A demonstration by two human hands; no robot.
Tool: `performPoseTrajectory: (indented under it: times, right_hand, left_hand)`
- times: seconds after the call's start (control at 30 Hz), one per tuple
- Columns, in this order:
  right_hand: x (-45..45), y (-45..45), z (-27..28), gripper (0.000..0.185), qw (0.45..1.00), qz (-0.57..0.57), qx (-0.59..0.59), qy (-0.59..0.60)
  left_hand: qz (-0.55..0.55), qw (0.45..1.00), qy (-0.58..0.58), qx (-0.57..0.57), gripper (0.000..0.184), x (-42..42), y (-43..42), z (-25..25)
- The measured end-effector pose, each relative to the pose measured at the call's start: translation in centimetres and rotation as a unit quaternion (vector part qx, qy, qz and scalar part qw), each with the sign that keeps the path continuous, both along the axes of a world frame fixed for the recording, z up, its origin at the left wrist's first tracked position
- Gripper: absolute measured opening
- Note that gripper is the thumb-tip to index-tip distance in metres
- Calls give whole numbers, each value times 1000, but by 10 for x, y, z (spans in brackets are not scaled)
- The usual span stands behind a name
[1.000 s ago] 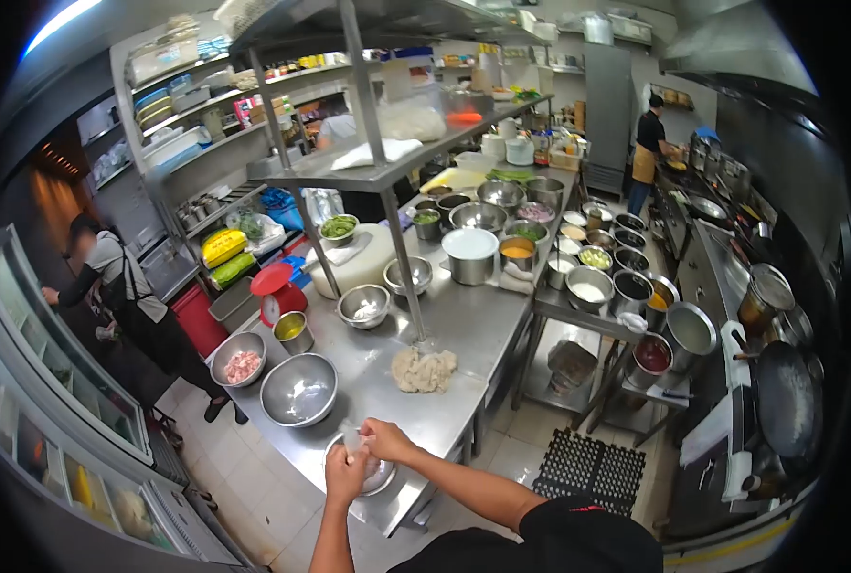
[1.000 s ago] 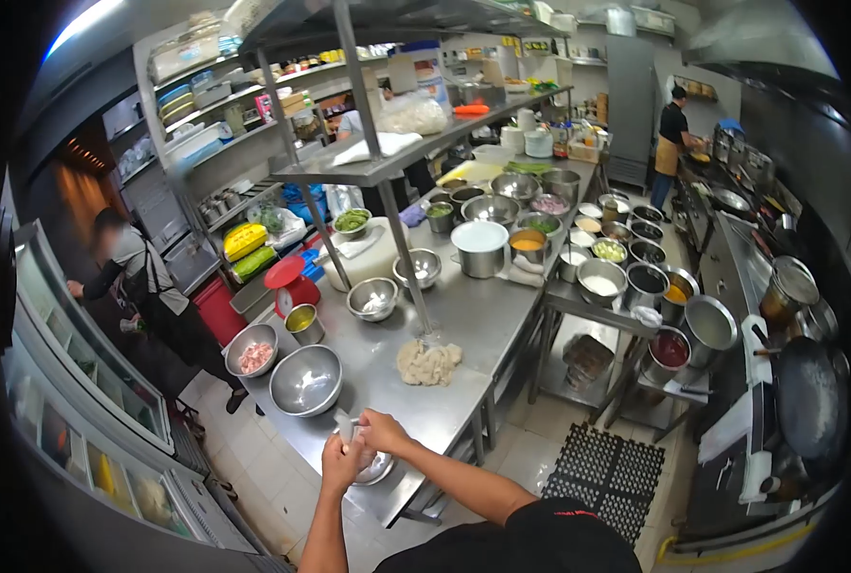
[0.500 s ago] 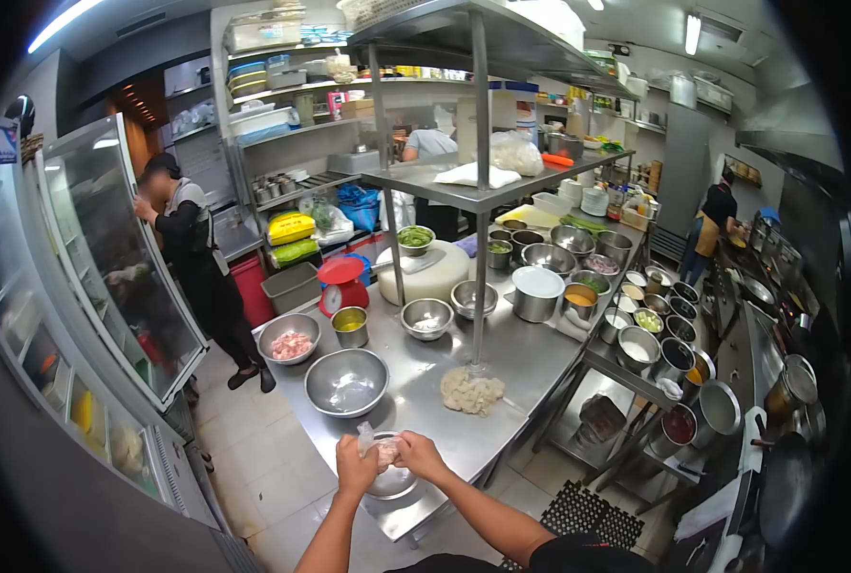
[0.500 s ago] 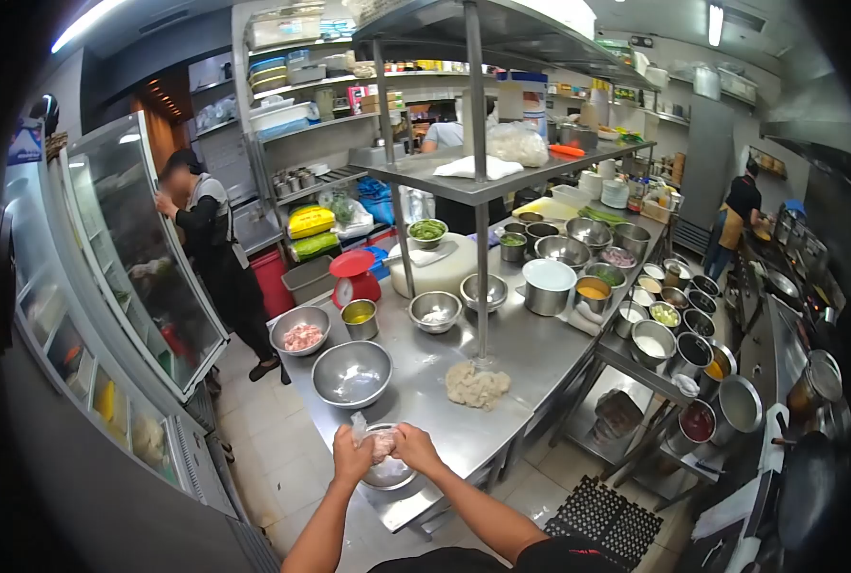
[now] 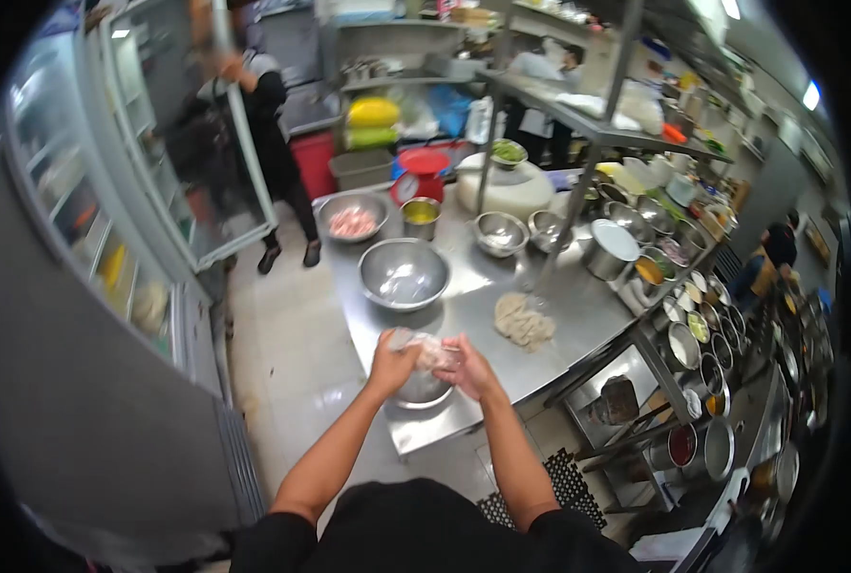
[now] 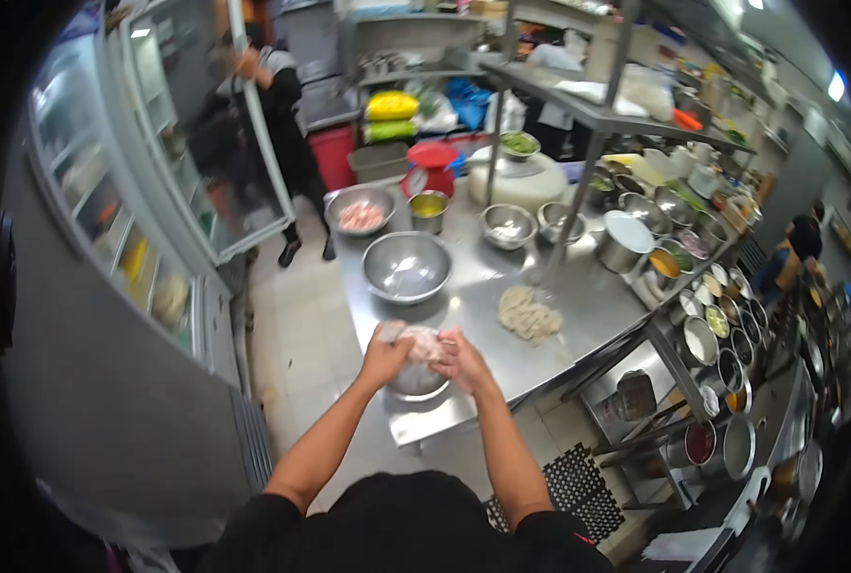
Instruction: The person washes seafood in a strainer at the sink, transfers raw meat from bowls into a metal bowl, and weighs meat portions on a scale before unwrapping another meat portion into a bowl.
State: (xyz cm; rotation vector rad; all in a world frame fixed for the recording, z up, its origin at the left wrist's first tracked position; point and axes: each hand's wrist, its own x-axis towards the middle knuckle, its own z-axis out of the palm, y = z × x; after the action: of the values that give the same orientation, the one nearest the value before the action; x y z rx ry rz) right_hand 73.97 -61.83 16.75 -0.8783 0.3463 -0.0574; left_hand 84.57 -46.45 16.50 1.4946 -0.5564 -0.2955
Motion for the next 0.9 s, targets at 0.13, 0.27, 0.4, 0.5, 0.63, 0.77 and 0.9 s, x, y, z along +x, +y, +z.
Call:
performPoseTrajectory:
  times: [0.13, 0.27, 0.4, 0.5, 0.63, 0.77, 0.9]
  right_hand:
    - [27, 12, 7, 49, 992, 111, 59, -20]
    - [46, 17, -8, 43, 998, -18, -30, -49]
    - [46, 24, 4, 33, 993, -44, -111, -22]
    - [60, 19, -9, 32, 976, -75, -197, -55]
    - [70, 24, -4, 24, 883, -196, -423, -57]
    - [73, 19, -15, 29, 877, -241, -414, -32]
    - [77, 15, -19, 38, 820, -310, -481, -3]
  left_hand:
    - [-62, 997, -49, -4, 37, -7, 4, 0]
    - [-42, 961, -252, 105, 53, -3, 6, -17]
    - [-107, 994, 27, 28, 64, -8, 13, -11]
    - [-101, 991, 15, 84, 62, -6, 19, 8]
    - [-72, 981, -150, 102, 52, -1, 8, -2]
    - [-79, 975, -180, 99, 55, 3, 7, -6]
    - [-82, 966, -217, 111, 57, 2, 8, -1]
